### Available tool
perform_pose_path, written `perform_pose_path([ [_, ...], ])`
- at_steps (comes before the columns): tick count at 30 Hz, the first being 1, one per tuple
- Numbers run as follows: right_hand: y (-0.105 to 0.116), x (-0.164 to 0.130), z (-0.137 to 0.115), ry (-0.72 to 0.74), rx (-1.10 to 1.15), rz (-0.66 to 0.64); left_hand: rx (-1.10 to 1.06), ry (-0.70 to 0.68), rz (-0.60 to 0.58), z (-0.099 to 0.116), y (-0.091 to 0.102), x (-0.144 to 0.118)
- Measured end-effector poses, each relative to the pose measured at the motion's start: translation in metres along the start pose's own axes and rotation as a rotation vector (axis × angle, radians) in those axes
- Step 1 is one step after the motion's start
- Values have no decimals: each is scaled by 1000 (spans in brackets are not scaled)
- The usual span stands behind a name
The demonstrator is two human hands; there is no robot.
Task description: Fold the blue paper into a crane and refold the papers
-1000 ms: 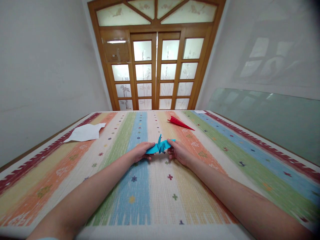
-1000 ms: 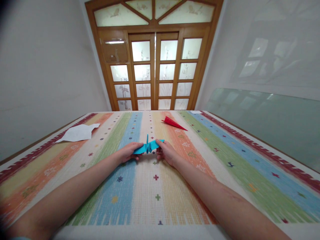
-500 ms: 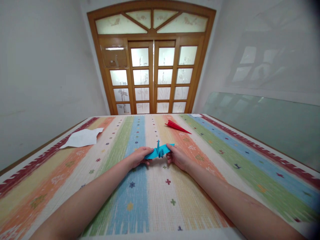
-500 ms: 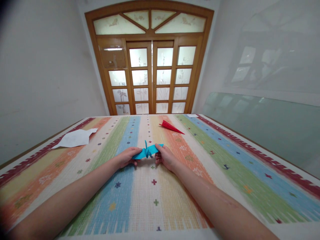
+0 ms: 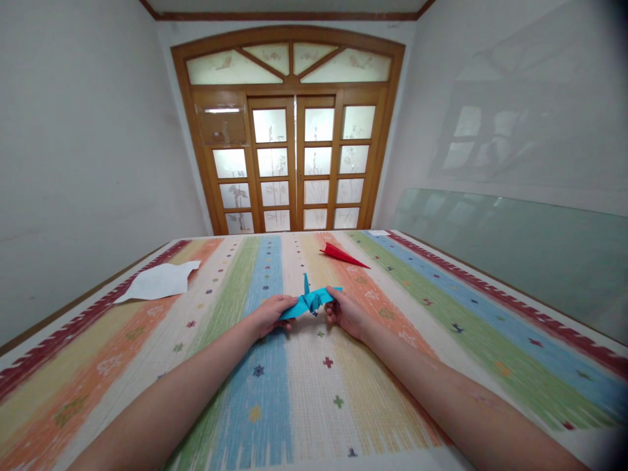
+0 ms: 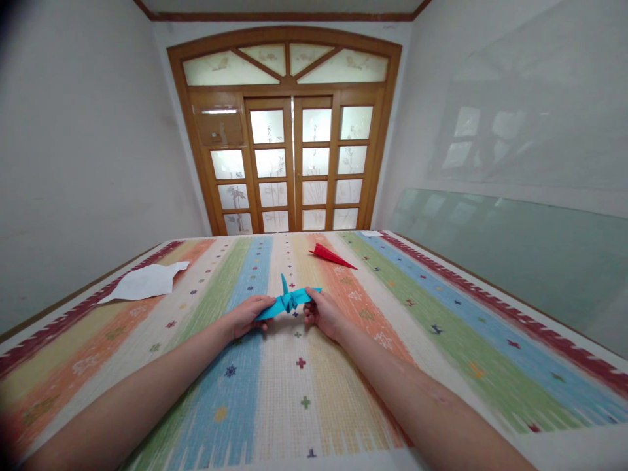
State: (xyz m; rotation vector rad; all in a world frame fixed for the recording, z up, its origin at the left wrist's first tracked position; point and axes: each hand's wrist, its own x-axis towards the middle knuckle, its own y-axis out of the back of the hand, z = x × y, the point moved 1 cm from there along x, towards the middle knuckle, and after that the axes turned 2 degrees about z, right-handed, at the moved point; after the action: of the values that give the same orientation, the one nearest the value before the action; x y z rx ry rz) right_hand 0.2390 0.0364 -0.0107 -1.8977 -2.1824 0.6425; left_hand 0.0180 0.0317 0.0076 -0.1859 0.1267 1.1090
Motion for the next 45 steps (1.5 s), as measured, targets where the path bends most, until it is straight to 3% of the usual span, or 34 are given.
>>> perform_pose_path([
  [14,-4,-5,-3,22,39,-56,-157,-3,4,-7,10,6],
  [18,-8,-10,-4,63,51,-10,-177,12,1,-8,12,7],
  [27,-15,-19,1,400,-308,39,-176,1,-18,-6,9,6],
  [32,-15,-17,0,505,-432,62,-126,-13,0,-7,6,7],
  [40,-11,-15,-3,435,-427,143,10,-65,-107,-11,3,6],
  [45,-11,-14,-20,453,-345,200,-13,-33,-91,-13,3,9],
])
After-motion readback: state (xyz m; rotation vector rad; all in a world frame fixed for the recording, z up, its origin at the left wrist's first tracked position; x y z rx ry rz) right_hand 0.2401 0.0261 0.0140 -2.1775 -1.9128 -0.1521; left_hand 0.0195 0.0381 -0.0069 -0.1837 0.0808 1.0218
